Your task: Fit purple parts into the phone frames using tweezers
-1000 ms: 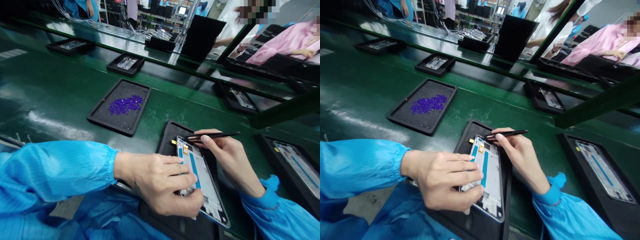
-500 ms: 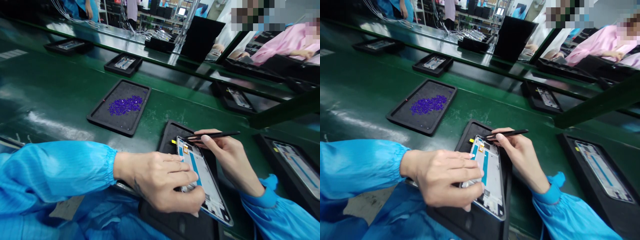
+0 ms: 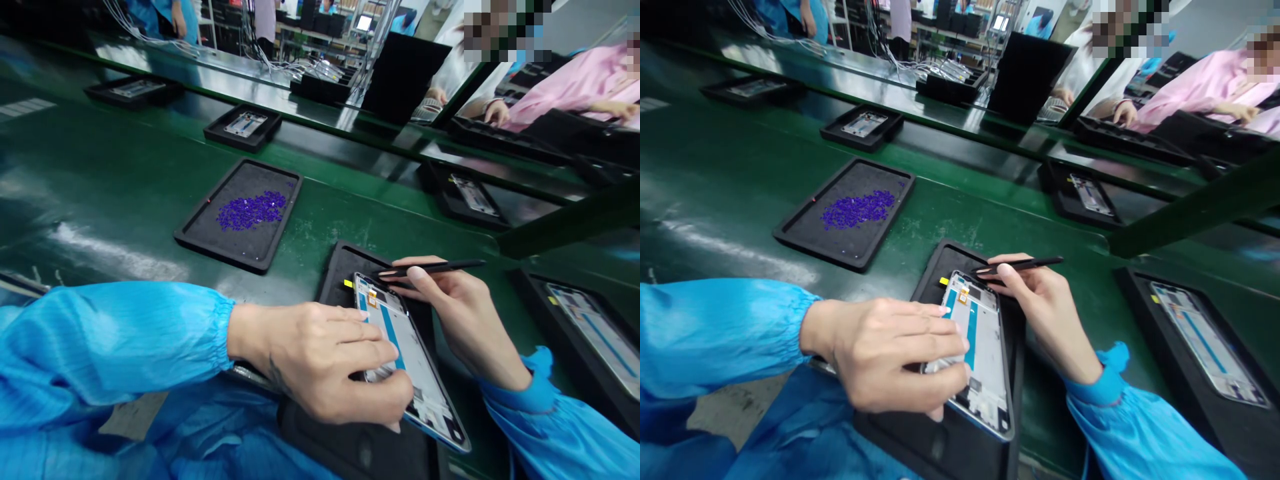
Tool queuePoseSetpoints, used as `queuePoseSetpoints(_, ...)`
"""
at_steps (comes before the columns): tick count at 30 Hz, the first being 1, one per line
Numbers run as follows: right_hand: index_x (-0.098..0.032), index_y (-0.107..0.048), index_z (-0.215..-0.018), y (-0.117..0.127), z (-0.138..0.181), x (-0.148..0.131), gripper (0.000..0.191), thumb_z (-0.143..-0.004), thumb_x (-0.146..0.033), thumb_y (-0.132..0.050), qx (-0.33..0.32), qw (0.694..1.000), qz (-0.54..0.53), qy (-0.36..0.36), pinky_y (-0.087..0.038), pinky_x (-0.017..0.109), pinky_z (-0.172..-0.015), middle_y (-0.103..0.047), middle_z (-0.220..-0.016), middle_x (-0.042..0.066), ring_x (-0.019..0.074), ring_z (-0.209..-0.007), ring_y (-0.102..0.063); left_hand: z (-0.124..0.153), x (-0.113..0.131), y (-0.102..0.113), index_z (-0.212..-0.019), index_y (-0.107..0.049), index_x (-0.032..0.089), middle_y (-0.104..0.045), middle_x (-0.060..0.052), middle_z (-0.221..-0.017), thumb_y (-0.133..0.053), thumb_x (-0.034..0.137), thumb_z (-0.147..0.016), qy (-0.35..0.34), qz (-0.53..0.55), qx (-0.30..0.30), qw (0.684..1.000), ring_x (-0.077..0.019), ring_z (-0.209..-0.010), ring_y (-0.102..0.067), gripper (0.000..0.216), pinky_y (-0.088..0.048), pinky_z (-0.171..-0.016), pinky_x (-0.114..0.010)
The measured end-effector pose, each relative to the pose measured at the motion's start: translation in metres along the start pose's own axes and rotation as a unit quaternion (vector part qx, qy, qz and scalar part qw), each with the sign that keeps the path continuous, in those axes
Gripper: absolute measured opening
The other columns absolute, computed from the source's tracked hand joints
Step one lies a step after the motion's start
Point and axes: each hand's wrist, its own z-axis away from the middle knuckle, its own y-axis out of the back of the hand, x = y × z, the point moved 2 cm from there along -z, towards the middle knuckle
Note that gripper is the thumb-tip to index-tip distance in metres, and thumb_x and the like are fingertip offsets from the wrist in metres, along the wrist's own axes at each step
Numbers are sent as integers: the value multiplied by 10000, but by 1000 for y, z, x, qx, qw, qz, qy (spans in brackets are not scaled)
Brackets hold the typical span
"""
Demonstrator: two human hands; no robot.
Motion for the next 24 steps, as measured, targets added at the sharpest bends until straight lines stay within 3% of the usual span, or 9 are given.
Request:
queuePoseSetpoints(4,-216,-708,-1029,2,-1,2,328,-879,-508,-694,-12,1000,21,14,-616,405,-867,-748,-954,51,234,-894,-730,0,0,-1,-818,-737,139,-745,-44,-779,-578,366,-933,3,4,-7,1000,-151,-699,-707,300,-619,-627,-254)
queuePoseSetpoints(9,-223,-755,-908,4,-2,2,343,-883,-552,-661,-19,987,141,76,-614,367,-800,-731,-1067,66,250,-916,-716,-1,0,1,-822,-734,132,-745,-50,-780,-602,329,-920,5,10,-20,1000,-156,-681,-704,257,-615,-621,-260)
queuePoseSetpoints(15,-226,-707,-1027,2,0,0,308,-886,-500,-688,-13,1000,5,10,-612,409,-874,-752,-981,51,249,-928,-734,9,10,-3,-883,-740,131,-748,-66,-848,-552,383,-945,-19,18,-62,998,-155,-684,-686,320,-610,-653,-273)
queuePoseSetpoints(19,-208,-709,-1007,1,0,-1,315,-879,-496,-701,-17,1000,-16,7,-614,387,-872,-750,-1004,61,248,-947,-736,16,18,-5,-892,-713,119,-733,-86,-888,-498,384,-971,-4,35,-131,991,-170,-725,-676,350,-599,-715,-297)
queuePoseSetpoints(24,-195,-700,-1022,1,-4,1,350,-888,-518,-685,-23,1000,-10,16,-614,396,-864,-748,-1012,76,258,-955,-737,18,15,-2,-921,-643,144,-694,-107,-983,-478,417,-1005,0,72,-280,957,-164,-855,-656,331,-552,-812,-279)
